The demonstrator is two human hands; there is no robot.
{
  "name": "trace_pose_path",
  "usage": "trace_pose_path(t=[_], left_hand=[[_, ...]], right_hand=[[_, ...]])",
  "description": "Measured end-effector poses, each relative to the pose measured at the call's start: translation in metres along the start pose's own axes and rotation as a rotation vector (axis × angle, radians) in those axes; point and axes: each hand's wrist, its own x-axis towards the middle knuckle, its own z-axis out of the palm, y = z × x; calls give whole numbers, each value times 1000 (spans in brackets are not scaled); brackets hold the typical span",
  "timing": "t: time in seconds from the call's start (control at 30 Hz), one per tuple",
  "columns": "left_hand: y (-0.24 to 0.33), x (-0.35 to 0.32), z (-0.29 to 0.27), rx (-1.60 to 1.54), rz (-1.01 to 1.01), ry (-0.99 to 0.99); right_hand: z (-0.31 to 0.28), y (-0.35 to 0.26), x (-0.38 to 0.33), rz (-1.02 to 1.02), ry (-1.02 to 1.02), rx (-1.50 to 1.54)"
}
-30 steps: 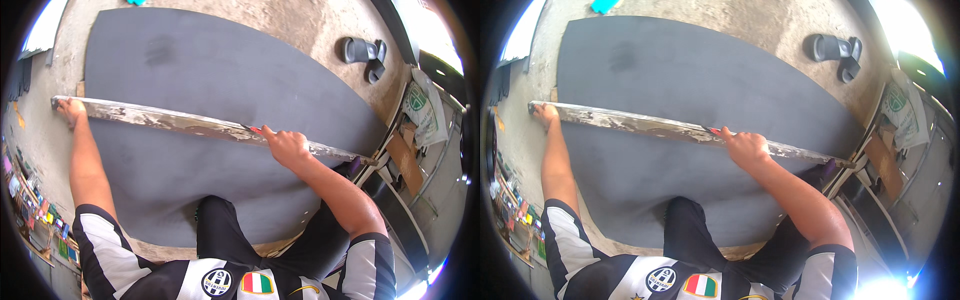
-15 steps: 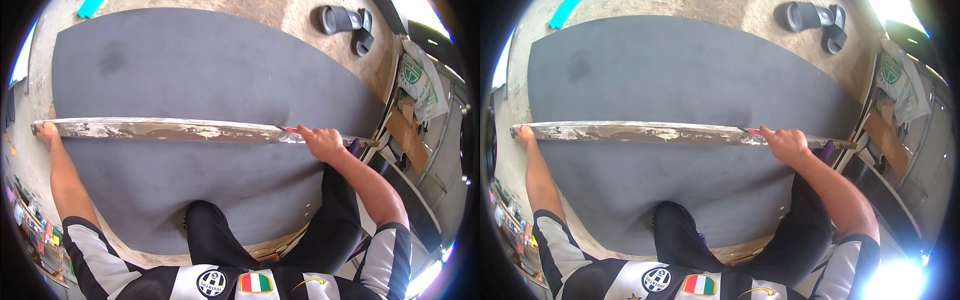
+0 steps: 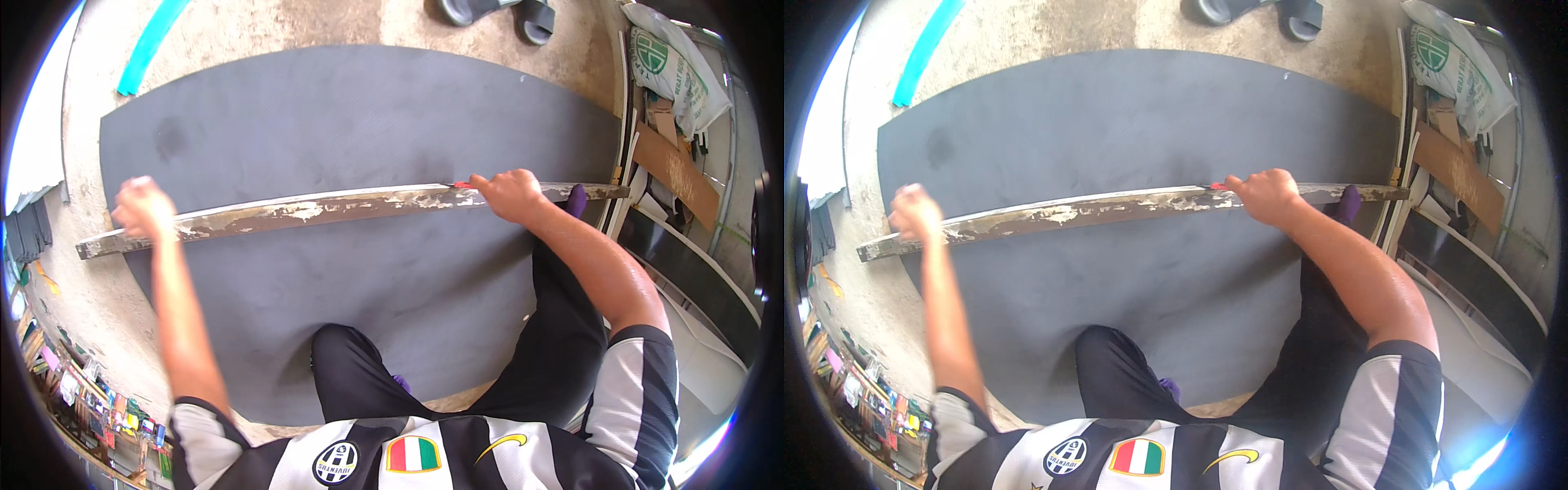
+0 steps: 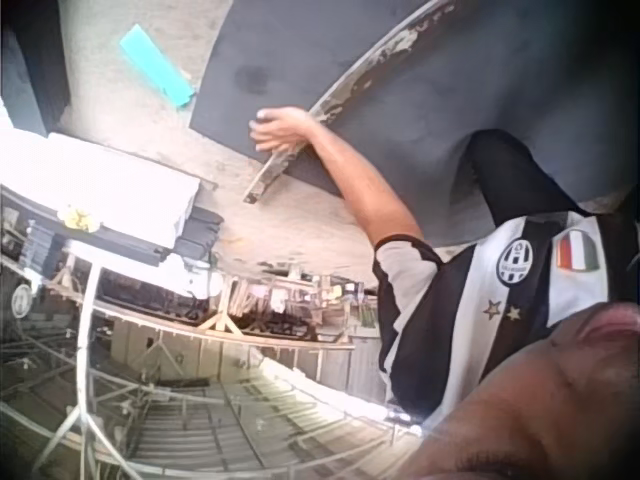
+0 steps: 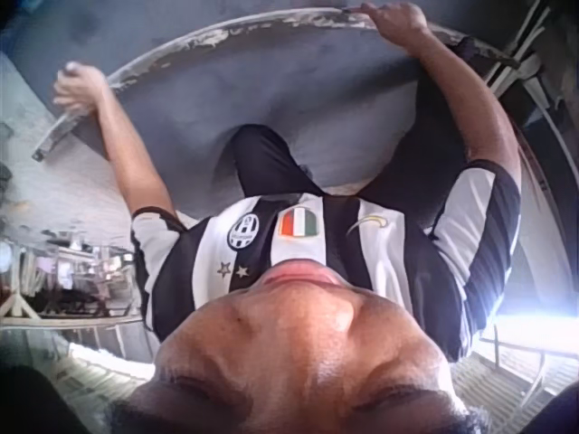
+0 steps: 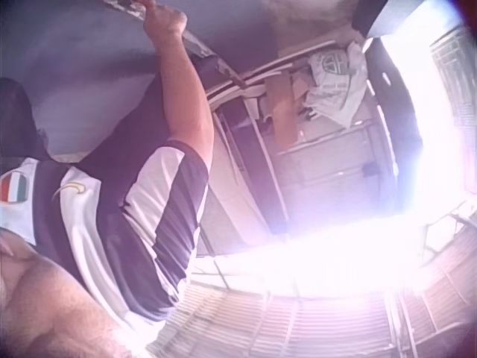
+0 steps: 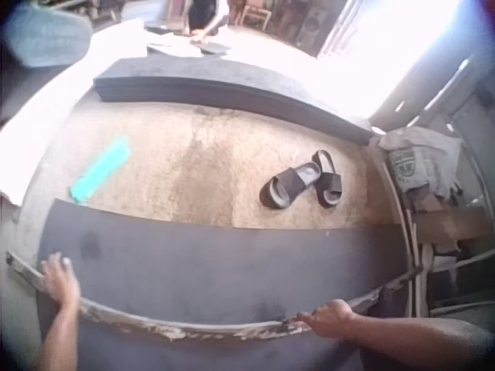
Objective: The person kneels on the floor and uses a utility knife and a wooden straightedge to cut a large dark gray sheet into smaller rectangular pieces. The person scores the material along the straightedge, snaps the cut sections, and separates them, repeating the process for multiple cuts.
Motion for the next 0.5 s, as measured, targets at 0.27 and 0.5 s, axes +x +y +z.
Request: trace_pose_path(t=[0.27,0.5], left_hand=[[296,-295,-97,-87,372,-526],[281,-302,-76,62,391,-419]], right_hand=[[17,-1,5,-43,80,151],[22,-1,7,-155,128,291]])
